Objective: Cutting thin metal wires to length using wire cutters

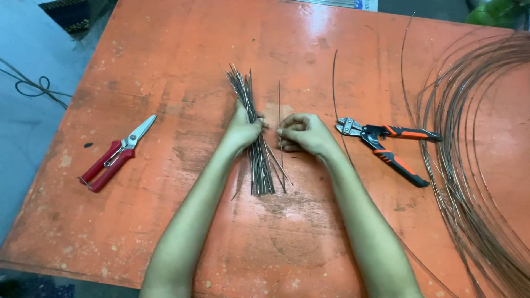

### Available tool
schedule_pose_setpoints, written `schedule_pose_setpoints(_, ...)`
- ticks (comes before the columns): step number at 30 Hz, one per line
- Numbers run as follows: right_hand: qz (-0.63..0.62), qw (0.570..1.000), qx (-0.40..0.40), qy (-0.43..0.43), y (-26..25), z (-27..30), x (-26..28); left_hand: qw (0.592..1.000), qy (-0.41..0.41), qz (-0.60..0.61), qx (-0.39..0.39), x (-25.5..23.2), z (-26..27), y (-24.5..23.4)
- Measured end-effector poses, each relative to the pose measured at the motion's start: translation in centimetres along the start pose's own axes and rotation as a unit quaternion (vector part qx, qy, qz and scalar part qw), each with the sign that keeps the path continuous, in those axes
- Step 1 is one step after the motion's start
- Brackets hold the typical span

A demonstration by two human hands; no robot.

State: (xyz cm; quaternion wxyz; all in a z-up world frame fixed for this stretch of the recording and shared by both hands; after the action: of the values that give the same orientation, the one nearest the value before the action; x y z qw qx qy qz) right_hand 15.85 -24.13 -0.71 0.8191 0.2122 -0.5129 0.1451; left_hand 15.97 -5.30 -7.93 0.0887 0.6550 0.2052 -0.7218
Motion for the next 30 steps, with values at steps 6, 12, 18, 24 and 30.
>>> schedule_pose_setpoints(6, -0.025, 0.998, 0.005, -0.054, -1.2, -1.0, 0.3, 0.998, -0.014, 0.025, 0.059, -1.8, 1.1, -0.9)
schedule_pose_setpoints(12, 0.058, 0.992, -0.014, -0.108, -2.5, -1.9, 0.8, 0.976, 0.036, -0.216, 0.002, -8.1, 4.3, -3.4)
schedule_pose_setpoints(18, 0.043, 0.993, -0.034, -0.107, -2.4, -0.8, 1.1, 0.949, 0.054, -0.31, -0.007, -9.5, 4.2, -4.6)
schedule_pose_setpoints(24, 0.031, 0.994, -0.052, -0.09, -2.5, -0.2, 1.6, 0.807, 0.112, -0.569, -0.112, -12.5, 6.3, -5.0)
schedule_pose_setpoints(30, 0.212, 0.966, -0.108, -0.099, -7.0, -1.7, 2.4, 0.796, 0.245, -0.553, 0.012, -15.6, 13.3, 1.5)
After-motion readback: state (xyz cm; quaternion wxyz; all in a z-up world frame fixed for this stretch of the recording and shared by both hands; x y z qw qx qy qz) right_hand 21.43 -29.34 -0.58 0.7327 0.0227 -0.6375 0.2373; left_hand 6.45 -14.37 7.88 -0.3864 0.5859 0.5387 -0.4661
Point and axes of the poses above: each hand's wrist, its own z-axis away from the middle knuckle, its own y-axis out of the palm, x = y × z, the point moved 7 cm from there along -z, towards the middle knuckle, and after that the axes turned 9 degrees about -z, right-handed, at the moved point
